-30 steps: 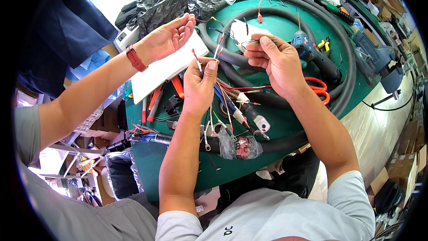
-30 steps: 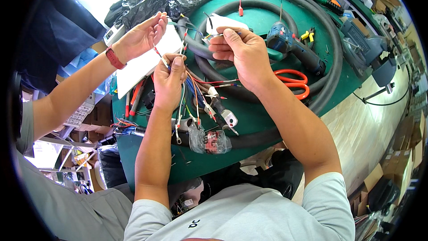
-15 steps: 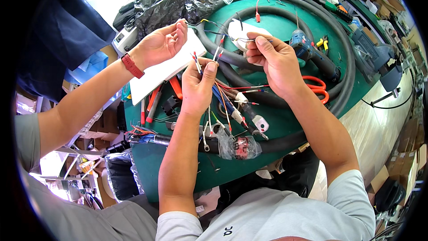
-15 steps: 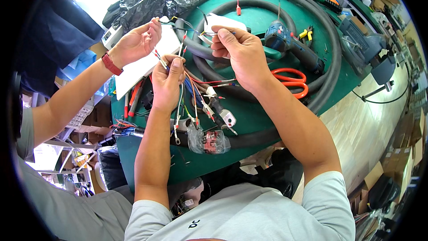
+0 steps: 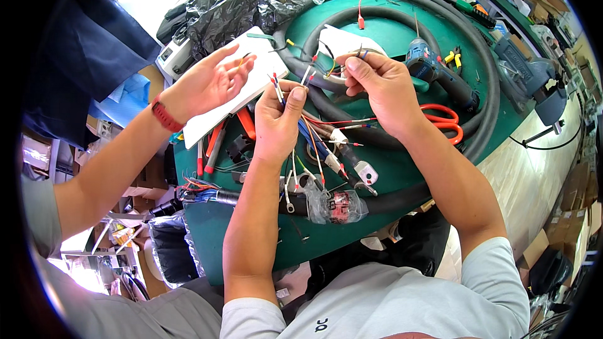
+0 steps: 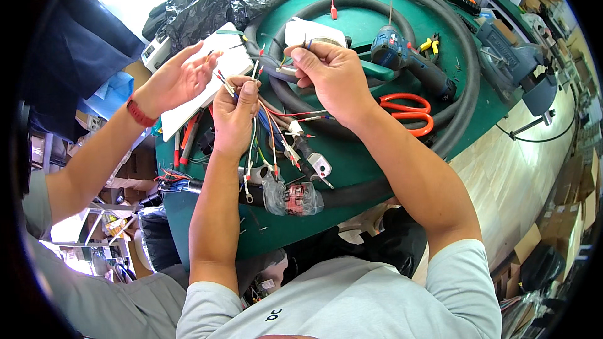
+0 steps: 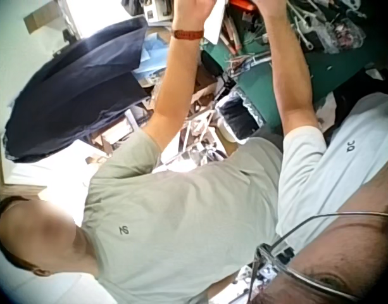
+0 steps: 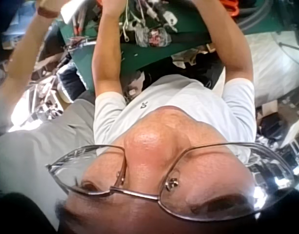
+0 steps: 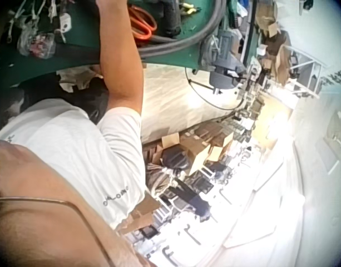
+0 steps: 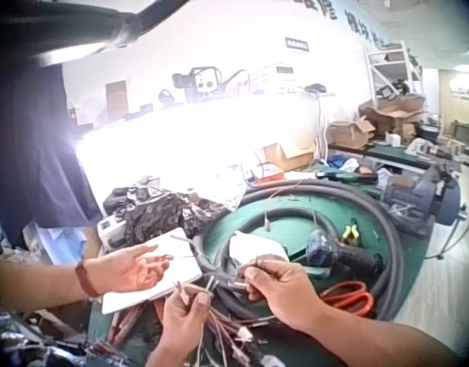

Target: The person connects several colored wires to a white plastic component, applies heat-shrink tubing to the connections, and uses a large crimping tool to secure the assembly on a cluttered workbench.

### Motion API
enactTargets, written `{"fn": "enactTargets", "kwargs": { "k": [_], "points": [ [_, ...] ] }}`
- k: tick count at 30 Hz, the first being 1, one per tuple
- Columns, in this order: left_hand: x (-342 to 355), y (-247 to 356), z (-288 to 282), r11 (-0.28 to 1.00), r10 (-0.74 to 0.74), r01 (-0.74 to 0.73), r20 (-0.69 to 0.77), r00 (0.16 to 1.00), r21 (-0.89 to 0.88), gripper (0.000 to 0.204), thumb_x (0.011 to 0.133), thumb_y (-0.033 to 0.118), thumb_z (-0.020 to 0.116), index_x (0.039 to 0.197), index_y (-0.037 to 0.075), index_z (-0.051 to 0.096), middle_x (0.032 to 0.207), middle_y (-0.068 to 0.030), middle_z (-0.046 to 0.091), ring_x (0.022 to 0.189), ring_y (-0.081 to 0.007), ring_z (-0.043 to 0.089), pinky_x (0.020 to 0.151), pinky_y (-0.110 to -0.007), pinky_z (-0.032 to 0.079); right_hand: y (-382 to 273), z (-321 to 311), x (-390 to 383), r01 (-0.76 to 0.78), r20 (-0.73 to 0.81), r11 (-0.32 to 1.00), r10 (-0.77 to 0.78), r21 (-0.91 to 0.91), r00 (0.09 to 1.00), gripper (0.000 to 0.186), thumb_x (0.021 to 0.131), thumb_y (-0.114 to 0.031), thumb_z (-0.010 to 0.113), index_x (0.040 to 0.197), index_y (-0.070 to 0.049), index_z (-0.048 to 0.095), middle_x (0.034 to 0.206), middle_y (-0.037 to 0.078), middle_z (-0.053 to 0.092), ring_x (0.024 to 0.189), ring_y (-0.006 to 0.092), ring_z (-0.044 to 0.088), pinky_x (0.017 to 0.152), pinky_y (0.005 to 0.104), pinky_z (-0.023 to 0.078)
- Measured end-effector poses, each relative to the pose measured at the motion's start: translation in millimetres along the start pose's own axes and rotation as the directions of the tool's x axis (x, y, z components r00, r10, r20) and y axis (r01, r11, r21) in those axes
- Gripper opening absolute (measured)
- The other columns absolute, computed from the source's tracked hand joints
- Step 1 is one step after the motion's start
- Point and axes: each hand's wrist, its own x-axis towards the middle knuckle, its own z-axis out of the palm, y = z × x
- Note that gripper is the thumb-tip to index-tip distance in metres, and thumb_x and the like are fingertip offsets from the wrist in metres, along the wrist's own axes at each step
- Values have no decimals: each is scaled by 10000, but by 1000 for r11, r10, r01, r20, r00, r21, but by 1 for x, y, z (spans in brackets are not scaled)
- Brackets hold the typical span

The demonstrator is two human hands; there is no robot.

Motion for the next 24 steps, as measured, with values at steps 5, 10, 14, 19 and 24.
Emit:
{"fn": "enactTargets", "kwargs": {
  "k": [5,10,14,19,24],
  "points": [
    [7,-5,13,999,35,-35,24,999,8,218,949,228,600,935,12,568,672,31,484,569,-39,401,516,-196,308,4,-6,2,-33,14,999,34,-33,999,230,936,-197,607,960,17,686,734,8,597,647,67,540,600,214,470],
    [4,-3,13,999,40,-40,-9,999,2,218,941,228,612,959,13,580,701,26,510,579,-40,413,523,-197,319,4,2,4,-76,10,997,76,32,997,206,936,-169,601,961,20,679,739,12,604,631,62,541,577,208,476],
    [5,-5,11,1000,25,-25,19,1000,3,222,940,225,611,965,5,585,694,29,507,584,-41,414,525,-198,320,9,1,6,-96,31,992,94,81,995,213,935,-171,602,989,23,672,760,20,616,656,68,564,603,217,508],
    [5,-3,13,1000,-1,1,22,1000,-3,200,940,197,603,969,0,585,683,30,497,584,-38,405,525,-199,310,9,1,7,-106,36,992,104,73,994,218,931,-185,613,1000,12,675,765,11,622,679,65,585,627,220,529],
    [5,-4,11,999,-29,30,32,999,-31,169,933,158,607,984,-3,596,760,37,529,663,-22,424,587,-185,332,11,2,7,-107,12,990,106,91,994,204,930,-152,603,972,35,672,783,43,633,671,82,584,604,225,514]
  ]
}}
